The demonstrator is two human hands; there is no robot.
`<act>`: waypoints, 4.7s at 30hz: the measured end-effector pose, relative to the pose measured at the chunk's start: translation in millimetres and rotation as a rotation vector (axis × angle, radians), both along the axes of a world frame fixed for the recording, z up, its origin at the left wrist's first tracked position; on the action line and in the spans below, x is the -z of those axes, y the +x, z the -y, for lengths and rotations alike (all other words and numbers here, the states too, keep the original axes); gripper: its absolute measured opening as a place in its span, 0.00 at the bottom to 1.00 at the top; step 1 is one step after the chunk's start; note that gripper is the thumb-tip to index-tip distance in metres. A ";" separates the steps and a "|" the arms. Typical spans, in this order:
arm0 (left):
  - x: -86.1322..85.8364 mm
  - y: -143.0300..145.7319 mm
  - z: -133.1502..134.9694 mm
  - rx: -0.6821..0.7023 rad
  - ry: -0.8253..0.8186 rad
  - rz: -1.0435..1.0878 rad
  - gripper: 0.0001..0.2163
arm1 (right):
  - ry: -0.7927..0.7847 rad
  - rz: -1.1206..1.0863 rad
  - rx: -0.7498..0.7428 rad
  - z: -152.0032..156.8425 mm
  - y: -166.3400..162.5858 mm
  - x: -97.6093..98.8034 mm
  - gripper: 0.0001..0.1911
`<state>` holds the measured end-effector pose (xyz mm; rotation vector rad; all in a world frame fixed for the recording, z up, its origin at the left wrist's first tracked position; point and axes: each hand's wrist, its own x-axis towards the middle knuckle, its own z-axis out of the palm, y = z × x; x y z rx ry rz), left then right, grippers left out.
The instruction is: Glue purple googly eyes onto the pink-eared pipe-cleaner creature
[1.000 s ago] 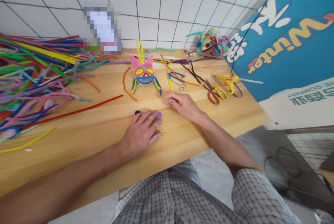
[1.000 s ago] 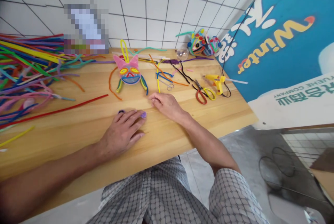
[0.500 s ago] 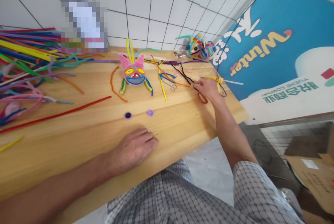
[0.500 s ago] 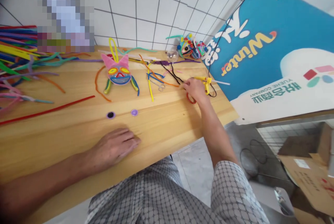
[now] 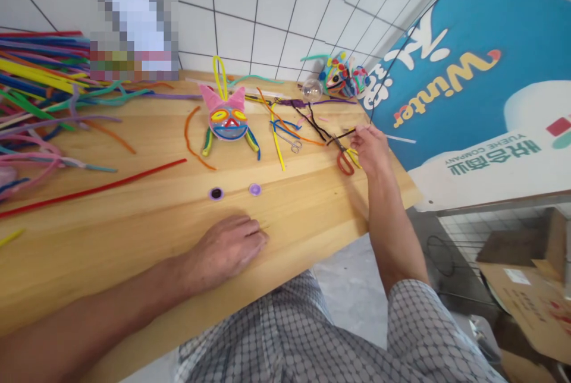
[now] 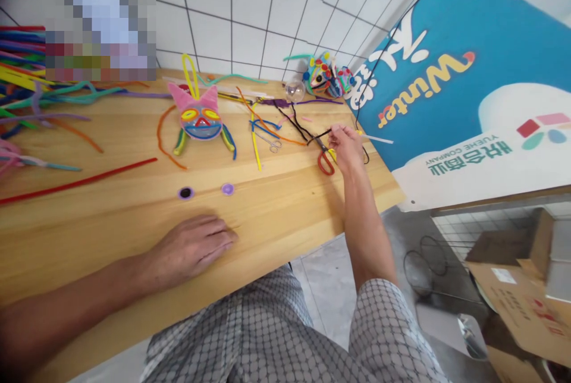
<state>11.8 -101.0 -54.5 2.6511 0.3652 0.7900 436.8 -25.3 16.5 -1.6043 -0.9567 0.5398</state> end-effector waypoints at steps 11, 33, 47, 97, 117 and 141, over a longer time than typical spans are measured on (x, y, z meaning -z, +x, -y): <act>-19.9 3.7 0.1 -0.230 -0.706 0.185 0.09 | -0.105 -0.645 -0.581 39.1 -103.4 -17.8 0.18; -42.2 -4.5 -24.5 -0.456 -0.762 0.116 0.14 | 0.436 1.024 -1.018 38.7 -190.7 -7.3 0.11; -88.1 -22.8 -55.6 -0.701 -0.347 -0.032 0.13 | 0.262 1.418 -1.020 -1.1 -234.7 -49.9 0.12; -78.9 12.2 -82.3 -0.627 -0.665 0.618 0.08 | 0.106 0.304 -0.845 -13.6 -219.2 -43.6 0.11; -101.2 -11.7 -96.4 -0.459 -0.446 0.112 0.05 | 0.023 0.534 -0.871 -11.3 -213.5 -45.0 0.05; -95.8 -12.7 -95.4 -0.283 -0.274 0.238 0.07 | -0.140 0.354 -0.958 -5.9 -210.1 -52.6 0.07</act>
